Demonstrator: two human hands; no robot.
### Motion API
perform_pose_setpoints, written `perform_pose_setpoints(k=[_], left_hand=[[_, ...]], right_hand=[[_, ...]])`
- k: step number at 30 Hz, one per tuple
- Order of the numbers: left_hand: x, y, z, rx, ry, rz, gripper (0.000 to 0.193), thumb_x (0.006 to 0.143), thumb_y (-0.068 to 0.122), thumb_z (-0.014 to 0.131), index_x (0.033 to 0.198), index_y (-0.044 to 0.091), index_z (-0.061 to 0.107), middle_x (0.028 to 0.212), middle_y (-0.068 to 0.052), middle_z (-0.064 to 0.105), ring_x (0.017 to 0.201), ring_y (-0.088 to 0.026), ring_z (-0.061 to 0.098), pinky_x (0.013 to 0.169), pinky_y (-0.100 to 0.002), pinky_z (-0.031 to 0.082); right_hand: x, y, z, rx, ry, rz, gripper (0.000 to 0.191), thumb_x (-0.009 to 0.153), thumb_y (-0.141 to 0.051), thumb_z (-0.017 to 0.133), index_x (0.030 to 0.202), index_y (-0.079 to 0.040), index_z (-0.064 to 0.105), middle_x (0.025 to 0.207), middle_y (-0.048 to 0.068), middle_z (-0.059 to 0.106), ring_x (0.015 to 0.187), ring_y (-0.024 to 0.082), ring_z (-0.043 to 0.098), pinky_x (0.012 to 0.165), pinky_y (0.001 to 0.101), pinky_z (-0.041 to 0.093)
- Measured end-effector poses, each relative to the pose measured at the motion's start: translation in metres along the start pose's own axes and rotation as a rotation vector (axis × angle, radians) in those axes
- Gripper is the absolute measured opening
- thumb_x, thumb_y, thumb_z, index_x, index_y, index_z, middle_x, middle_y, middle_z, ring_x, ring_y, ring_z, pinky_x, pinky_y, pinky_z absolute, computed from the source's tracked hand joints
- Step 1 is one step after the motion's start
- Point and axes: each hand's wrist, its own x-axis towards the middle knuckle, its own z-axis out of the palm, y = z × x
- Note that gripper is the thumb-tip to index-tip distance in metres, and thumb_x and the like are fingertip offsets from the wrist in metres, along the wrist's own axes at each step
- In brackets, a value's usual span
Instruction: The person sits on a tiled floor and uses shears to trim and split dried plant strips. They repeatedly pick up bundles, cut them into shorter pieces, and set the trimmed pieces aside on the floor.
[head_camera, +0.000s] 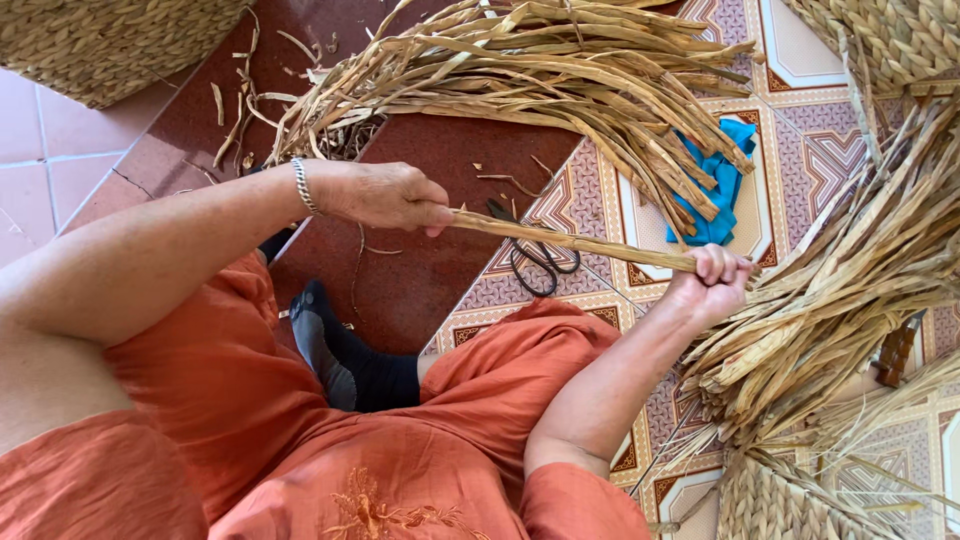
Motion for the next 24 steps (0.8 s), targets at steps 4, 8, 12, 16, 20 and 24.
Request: perform_pose_setpoints(k=[4,8,12,16,20,24], left_hand=[[-0.025,-0.019,-0.010,0.018,0.022,-0.064,0.041,0.104,0.041,0.046,0.098,0.011,0.074,0.067,-0.006,0.060,0.064,-0.020,0.056,0.063,-0.039,0.049],[-0.056,-0.045,-0.021,0.027,0.150,-0.009,0.041,0.099,0.044,0.053,0.098,0.010,0.076,0.075,-0.003,0.071,0.073,-0.018,0.066,0.070,-0.037,0.054],[-0.090,-0.075,-0.028,0.052,0.252,-0.255,0.042,0.091,0.050,0.062,0.103,0.013,0.077,0.082,-0.007,0.074,0.082,-0.023,0.070,0.077,-0.042,0.055],[-0.107,-0.112,-0.024,0.286,0.247,-0.439,0.051,0.092,0.059,0.063,0.105,0.012,0.075,0.084,-0.014,0.073,0.087,-0.028,0.071,0.085,-0.046,0.055],[-0.114,-0.161,-0.019,0.647,0.300,-0.468,0.043,0.092,0.056,0.066,0.104,0.015,0.075,0.093,-0.008,0.076,0.103,-0.024,0.071,0.115,-0.045,0.041],[-0.116,-0.205,-0.019,0.915,0.403,-0.597,0.028,0.087,0.037,0.070,0.111,0.022,0.072,0.110,0.002,0.070,0.117,-0.019,0.061,0.122,-0.061,0.013]], right_hand=[[0.002,-0.009,0.001,-0.035,-0.002,-0.011,0.035,0.108,-0.022,0.045,0.074,-0.012,0.050,0.057,-0.004,0.033,0.046,0.010,0.025,0.040,0.0269,0.022],[0.003,-0.021,0.003,-0.053,0.019,-0.112,0.037,0.108,-0.015,0.045,0.071,-0.015,0.045,0.057,-0.004,0.033,0.045,0.009,0.024,0.041,0.0294,0.023],[0.003,-0.021,-0.001,-0.098,0.042,-0.198,0.037,0.107,-0.012,0.045,0.071,-0.014,0.045,0.058,-0.003,0.034,0.044,0.009,0.024,0.040,0.0312,0.025],[0.002,-0.023,0.000,-0.149,0.026,-0.190,0.033,0.104,-0.020,0.047,0.074,-0.011,0.052,0.057,-0.002,0.037,0.043,0.011,0.027,0.037,0.0302,0.028],[0.001,-0.031,0.002,-0.186,0.035,-0.213,0.031,0.104,-0.020,0.047,0.076,-0.010,0.053,0.058,-0.002,0.037,0.045,0.011,0.028,0.039,0.0301,0.029],[0.002,-0.036,0.002,-0.220,0.046,-0.222,0.029,0.105,-0.020,0.047,0.078,-0.010,0.053,0.059,-0.002,0.038,0.046,0.011,0.029,0.041,0.0300,0.030]])
